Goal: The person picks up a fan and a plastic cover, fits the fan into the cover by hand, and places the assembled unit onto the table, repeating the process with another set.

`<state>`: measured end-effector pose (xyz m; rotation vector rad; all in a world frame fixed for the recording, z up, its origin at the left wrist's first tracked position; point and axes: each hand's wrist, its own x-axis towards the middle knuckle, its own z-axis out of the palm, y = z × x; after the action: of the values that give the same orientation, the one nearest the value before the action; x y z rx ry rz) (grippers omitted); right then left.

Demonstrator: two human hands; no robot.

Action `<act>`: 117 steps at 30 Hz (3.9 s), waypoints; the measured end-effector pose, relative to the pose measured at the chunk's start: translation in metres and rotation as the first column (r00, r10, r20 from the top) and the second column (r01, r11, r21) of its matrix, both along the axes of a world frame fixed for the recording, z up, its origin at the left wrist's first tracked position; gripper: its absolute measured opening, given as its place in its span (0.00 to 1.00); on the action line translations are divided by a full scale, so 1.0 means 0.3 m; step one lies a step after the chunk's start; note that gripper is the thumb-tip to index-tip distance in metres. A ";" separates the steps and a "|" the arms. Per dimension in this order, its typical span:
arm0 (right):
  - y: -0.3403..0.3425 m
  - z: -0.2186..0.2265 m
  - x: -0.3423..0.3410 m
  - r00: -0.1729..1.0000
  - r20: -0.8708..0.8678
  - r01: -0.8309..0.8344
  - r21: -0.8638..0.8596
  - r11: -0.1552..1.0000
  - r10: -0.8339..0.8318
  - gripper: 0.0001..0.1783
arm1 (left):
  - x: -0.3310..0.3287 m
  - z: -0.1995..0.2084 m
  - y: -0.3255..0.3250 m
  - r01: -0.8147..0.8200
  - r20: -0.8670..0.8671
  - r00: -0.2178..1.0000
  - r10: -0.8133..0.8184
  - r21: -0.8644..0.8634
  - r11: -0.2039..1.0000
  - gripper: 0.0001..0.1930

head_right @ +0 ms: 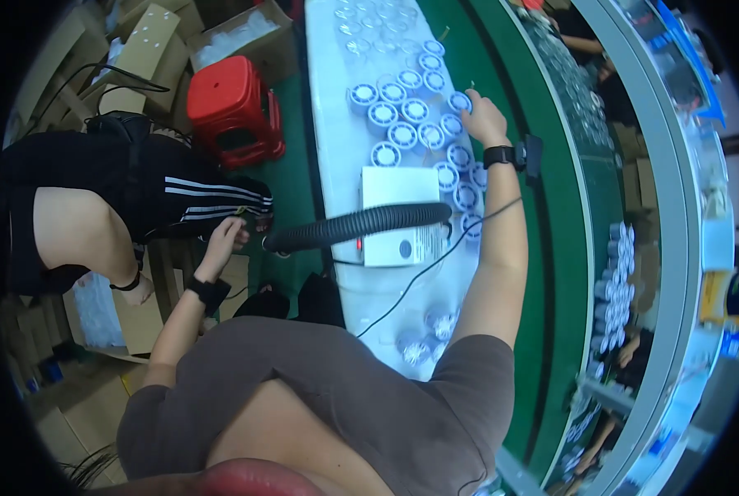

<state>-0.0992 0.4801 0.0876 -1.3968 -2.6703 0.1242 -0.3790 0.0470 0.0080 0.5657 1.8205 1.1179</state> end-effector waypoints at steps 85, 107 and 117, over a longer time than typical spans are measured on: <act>-2.227 0.039 0.526 -0.473 -0.419 -0.515 -0.582 0.629 -0.775 0.45 | 0.378 -0.213 -0.219 0.140 0.933 0.328 0.149 -0.203 0.969 0.19; -1.553 -0.542 -0.317 -0.213 0.179 -0.660 -0.751 0.007 -0.960 0.26 | -0.205 -0.060 -0.324 0.558 -0.902 0.342 -0.263 -0.031 0.829 0.21; -1.445 -0.649 -0.678 -0.222 0.306 -0.891 -0.450 0.064 -0.926 0.28 | -0.422 -0.032 -0.514 0.507 -0.865 0.349 -0.360 -0.149 0.849 0.27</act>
<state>-0.3026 0.0466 -0.1072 -0.7000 0.4473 2.2351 -0.5055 -0.1074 -0.0017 1.9021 2.1765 0.5573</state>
